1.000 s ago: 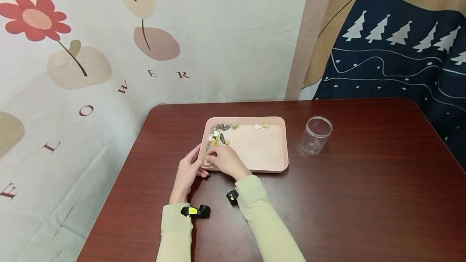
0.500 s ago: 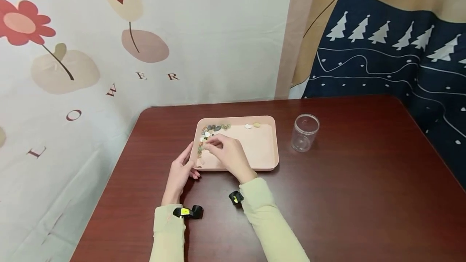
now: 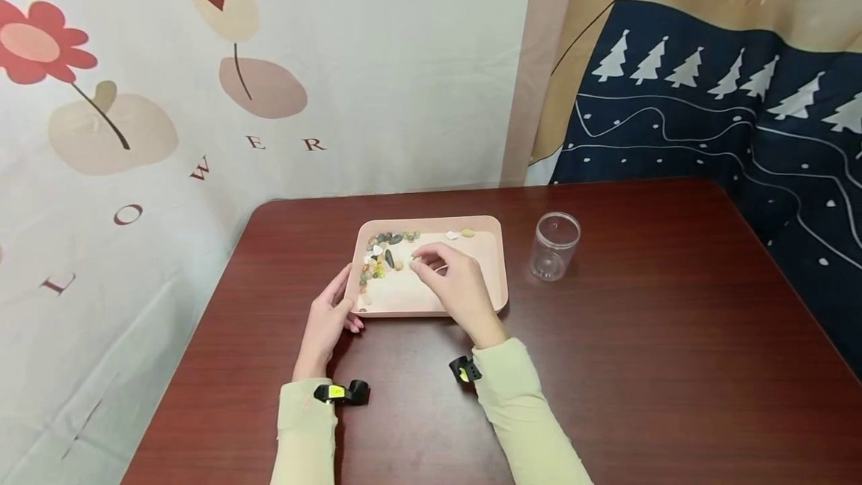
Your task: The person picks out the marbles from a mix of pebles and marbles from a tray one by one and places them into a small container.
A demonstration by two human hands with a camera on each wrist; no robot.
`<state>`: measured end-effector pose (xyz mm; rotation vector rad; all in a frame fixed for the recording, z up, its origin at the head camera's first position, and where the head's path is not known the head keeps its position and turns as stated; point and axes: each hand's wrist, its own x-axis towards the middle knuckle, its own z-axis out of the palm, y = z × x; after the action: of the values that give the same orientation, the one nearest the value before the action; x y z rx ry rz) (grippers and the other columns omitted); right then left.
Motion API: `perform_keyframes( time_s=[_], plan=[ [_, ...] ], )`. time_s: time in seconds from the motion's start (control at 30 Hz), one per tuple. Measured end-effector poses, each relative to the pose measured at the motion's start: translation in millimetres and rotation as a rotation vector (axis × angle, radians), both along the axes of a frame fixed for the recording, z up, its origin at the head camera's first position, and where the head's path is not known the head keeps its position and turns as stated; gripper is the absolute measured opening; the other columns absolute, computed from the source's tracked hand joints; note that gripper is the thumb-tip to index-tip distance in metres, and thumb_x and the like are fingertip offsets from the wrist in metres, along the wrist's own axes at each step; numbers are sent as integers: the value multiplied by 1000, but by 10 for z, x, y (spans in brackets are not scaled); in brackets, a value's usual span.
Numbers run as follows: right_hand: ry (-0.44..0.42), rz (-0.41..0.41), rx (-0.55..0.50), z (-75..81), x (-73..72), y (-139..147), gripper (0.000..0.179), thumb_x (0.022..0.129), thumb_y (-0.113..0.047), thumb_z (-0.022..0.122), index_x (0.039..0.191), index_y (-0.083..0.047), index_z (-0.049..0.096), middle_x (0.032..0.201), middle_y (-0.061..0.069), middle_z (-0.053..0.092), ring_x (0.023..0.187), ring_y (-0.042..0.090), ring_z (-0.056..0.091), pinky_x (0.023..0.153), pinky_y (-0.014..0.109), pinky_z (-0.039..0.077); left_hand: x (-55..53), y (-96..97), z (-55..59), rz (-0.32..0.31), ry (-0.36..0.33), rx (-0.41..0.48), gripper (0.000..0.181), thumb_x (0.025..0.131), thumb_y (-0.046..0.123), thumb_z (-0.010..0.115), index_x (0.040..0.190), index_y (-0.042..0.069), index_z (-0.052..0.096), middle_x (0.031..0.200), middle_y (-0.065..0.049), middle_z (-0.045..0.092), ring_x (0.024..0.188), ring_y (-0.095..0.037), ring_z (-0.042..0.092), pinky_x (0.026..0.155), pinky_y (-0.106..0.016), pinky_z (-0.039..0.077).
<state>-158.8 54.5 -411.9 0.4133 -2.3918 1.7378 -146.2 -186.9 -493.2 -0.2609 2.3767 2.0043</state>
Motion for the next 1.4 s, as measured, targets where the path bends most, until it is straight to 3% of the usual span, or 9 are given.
perform_keyframes(
  time_s=[0.27,0.67,0.87,1.0,1.4],
  plan=[
    [41,-75,-11,81,-6,236,24,79,-35,65,97,-19,65,88,-6,59,77,7,58,69,24,51,-7,-3,-40,10,25,-24,56,85,8,47,130,41,41,126,10,48,47,-29,57,43,-40,51],
    [30,-242,-50,163,11,615,29,78,-36,66,99,-16,65,89,-2,63,79,8,60,69,21,51,0,6,-61,7,22,-15,59,84,7,47,130,42,40,128,10,46,48,-29,57,42,-40,51],
    [35,-353,-35,168,-1,803,29,78,-38,65,100,-20,66,93,-5,63,82,7,59,68,18,49,5,-3,-57,13,16,-29,61,82,5,46,132,40,40,126,9,48,48,-29,57,43,-39,51],
    [33,-401,-38,167,-10,923,29,77,-40,65,101,-23,66,92,-6,63,82,8,59,61,19,49,-4,-11,-53,12,14,-42,63,81,3,44,134,35,39,124,9,48,49,-29,57,44,-39,51],
    [-10,-557,-57,127,25,1187,30,80,-37,63,107,-25,64,90,-2,63,83,9,56,64,18,48,0,-12,-40,7,6,-31,63,81,3,44,133,38,39,125,9,48,49,-29,57,44,-39,51]
  ],
)
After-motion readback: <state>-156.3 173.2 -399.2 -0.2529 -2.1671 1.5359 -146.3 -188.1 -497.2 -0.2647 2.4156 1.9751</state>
